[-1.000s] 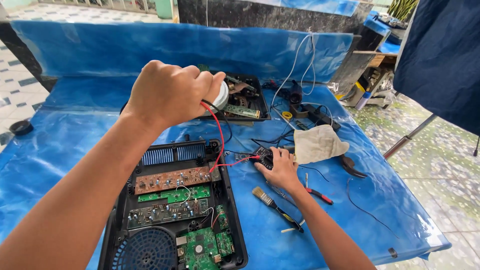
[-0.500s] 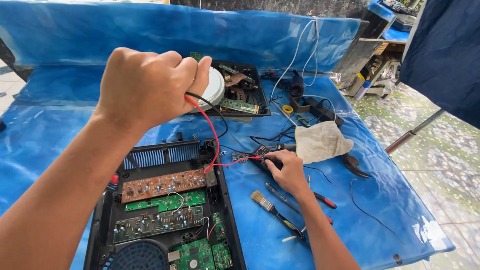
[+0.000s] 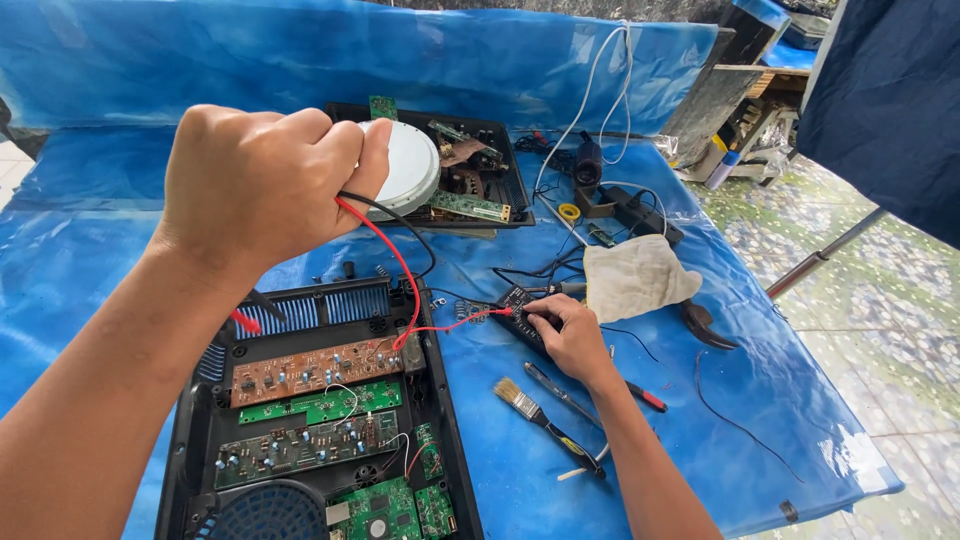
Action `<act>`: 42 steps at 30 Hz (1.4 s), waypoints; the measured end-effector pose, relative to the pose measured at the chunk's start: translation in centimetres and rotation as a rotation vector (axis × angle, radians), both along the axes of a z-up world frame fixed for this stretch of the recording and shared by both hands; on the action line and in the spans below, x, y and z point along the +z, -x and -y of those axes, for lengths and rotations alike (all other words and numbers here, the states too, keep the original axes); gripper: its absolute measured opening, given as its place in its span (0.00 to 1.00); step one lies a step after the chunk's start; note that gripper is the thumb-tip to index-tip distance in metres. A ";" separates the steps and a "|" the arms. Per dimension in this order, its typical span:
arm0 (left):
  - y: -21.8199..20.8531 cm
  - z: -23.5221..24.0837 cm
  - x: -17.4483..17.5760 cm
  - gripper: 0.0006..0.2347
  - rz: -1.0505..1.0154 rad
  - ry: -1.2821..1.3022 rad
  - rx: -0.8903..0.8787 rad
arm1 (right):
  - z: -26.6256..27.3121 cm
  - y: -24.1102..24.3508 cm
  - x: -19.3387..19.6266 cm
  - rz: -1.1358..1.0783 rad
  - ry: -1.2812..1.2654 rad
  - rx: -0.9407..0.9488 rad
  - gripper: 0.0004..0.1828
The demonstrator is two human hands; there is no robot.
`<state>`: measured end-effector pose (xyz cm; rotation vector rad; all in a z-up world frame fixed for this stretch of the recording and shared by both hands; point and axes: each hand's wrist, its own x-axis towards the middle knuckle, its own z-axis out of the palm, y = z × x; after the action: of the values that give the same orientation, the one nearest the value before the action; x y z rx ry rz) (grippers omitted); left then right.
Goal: The person uses a multimeter to test various points on a circuit board inside an open electronic device. They hold the red and black probes and touch them to different components on the board while the multimeter display shows readings.
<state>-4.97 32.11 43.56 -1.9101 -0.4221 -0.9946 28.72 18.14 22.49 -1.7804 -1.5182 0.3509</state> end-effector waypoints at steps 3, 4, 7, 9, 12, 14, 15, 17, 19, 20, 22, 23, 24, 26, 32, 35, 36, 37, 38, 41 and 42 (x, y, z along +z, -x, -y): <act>-0.1 0.4 0.2 0.27 0.049 -0.021 -0.016 | 0.1 0.2 0.3 -0.026 0.003 0.014 0.11; -0.2 0.5 0.5 0.27 0.049 -0.023 0.005 | -0.2 -0.2 0.2 -0.027 0.002 0.036 0.11; -0.4 1.1 0.6 0.27 0.021 0.038 -0.070 | 0.0 -0.4 -0.5 -0.040 -0.029 0.056 0.11; -0.7 1.6 0.9 0.23 0.042 0.021 -0.069 | 0.1 -0.4 0.1 -0.085 -0.011 0.052 0.11; -1.6 2.3 0.2 0.18 0.146 0.083 -0.082 | 0.7 0.4 0.3 -0.015 -0.093 -0.004 0.09; -2.7 2.2 0.0 0.17 0.180 0.097 -0.114 | 0.7 0.2 -0.2 0.074 -0.130 -0.010 0.09; -3.2 2.0 -0.2 0.17 0.217 0.108 -0.159 | 0.5 0.1 -0.4 0.166 -0.173 -0.027 0.09; -4.0 2.9 -0.4 0.18 0.269 0.172 -0.205 | 1.8 2.7 1.4 0.171 -0.258 -0.024 0.07; -4.6 3.5 0.0 0.19 0.323 0.227 -0.265 | 2.9 6.0 4.1 0.177 -0.351 -0.032 0.05; -4.7 3.8 0.2 0.19 0.320 0.350 -0.316 | 3.4 8.0 5.7 -0.004 -0.359 0.103 0.07; -5.4 4.1 0.1 0.18 0.319 0.480 -0.371 | 4.4 11.5 8.1 -0.183 -0.357 0.235 0.09; -5.7 4.1 0.0 0.20 0.366 0.568 -0.405 | 4.5 13.1 9.1 -0.193 -0.405 0.326 0.08; -6.1 4.1 -0.1 0.21 0.413 0.655 -0.438 | 4.6 14.8 10.0 -0.204 -0.454 0.416 0.07; -6.7 4.2 -0.1 0.21 0.504 0.768 -0.480 | 2.8 16.3 10.0 -0.207 -0.446 0.432 0.09; -9.0 3.2 -2.0 0.18 0.696 1.154 -0.367 | -1.5 18.7 8.7 -0.232 -0.325 0.454 0.12; -8.4 3.6 -1.8 0.18 0.722 1.225 -0.416 | -2.3 19.6 7.2 -0.241 -0.310 0.543 0.15; -8.3 3.5 -1.8 0.19 0.728 1.211 -0.491 | -2.4 19.8 7.0 -0.267 -0.291 0.601 0.14; -8.0 3.2 -1.8 0.19 0.737 1.214 -0.484 | -2.5 20.1 7.1 -0.269 -0.283 0.608 0.14; -7.8 2.9 -1.9 0.17 0.749 1.198 -0.507 | -2.6 20.4 7.2 -0.315 -0.272 0.616 0.13; -6.9 2.3 -2.1 0.16 0.804 1.207 -0.557 | -2.7 21.1 8.3 -0.408 -0.222 0.608 0.11; -6.6 2.2 -2.1 0.17 0.842 1.227 -0.587 | -2.7 21.4 8.8 -0.454 -0.188 0.592 0.09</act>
<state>1.58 29.89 41.47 -2.6388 -1.1953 -2.3144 7.32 20.85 31.32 -0.9870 -1.6417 0.8104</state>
